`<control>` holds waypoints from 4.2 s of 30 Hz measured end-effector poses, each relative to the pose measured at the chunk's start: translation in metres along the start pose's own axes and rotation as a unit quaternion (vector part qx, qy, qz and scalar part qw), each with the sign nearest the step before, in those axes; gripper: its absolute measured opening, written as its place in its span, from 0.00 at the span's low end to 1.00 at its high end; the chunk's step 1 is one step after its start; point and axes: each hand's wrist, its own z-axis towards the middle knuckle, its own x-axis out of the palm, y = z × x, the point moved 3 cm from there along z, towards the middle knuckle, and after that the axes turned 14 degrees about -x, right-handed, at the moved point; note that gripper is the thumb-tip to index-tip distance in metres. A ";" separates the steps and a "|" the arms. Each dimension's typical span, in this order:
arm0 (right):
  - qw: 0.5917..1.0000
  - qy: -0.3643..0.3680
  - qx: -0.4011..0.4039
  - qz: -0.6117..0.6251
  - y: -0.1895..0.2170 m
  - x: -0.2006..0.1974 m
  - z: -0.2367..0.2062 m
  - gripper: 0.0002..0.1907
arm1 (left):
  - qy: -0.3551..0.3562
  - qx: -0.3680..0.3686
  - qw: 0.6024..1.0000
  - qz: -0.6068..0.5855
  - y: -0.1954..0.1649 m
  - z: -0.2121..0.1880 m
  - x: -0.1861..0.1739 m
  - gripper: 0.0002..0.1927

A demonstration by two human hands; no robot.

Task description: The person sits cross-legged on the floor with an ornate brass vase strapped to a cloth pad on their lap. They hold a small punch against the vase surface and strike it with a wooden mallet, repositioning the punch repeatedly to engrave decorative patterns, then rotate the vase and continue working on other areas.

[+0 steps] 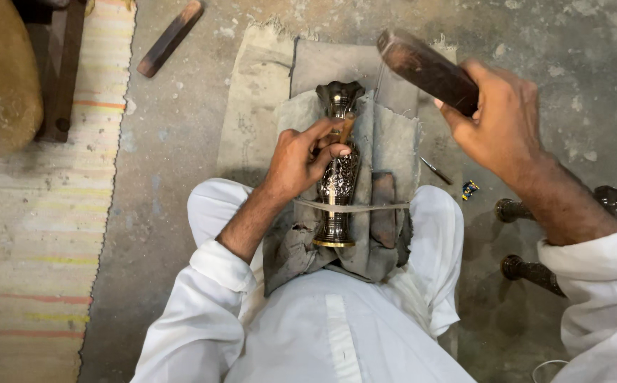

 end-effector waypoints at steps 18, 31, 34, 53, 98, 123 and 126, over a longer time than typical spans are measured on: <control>0.998 -0.018 -0.023 0.048 -0.005 -0.008 0.014 0.13 | 0.016 0.000 1.000 0.020 -0.013 0.010 -0.020 0.22; 0.969 0.097 -0.090 -0.210 0.044 0.002 0.017 0.13 | 0.013 0.005 0.998 -0.057 0.005 -0.014 -0.057 0.24; 0.978 0.125 -0.062 -0.154 0.040 0.005 0.011 0.11 | 0.026 -0.021 0.995 -0.092 0.012 -0.012 -0.052 0.22; 0.996 -0.011 -0.044 -0.081 0.014 0.005 -0.032 0.08 | 0.065 0.060 0.995 0.036 -0.005 0.003 -0.012 0.20; 0.999 -0.014 -0.009 -0.031 0.006 -0.002 -0.022 0.12 | 0.079 0.076 0.994 0.027 -0.009 0.017 -0.015 0.20; 0.939 0.035 0.153 0.307 -0.018 0.064 -0.091 0.18 | 0.226 0.068 0.972 0.018 -0.024 0.041 0.000 0.20; 0.923 0.013 0.190 0.335 -0.024 0.075 -0.119 0.20 | 0.240 0.117 0.961 0.065 -0.036 0.047 0.012 0.19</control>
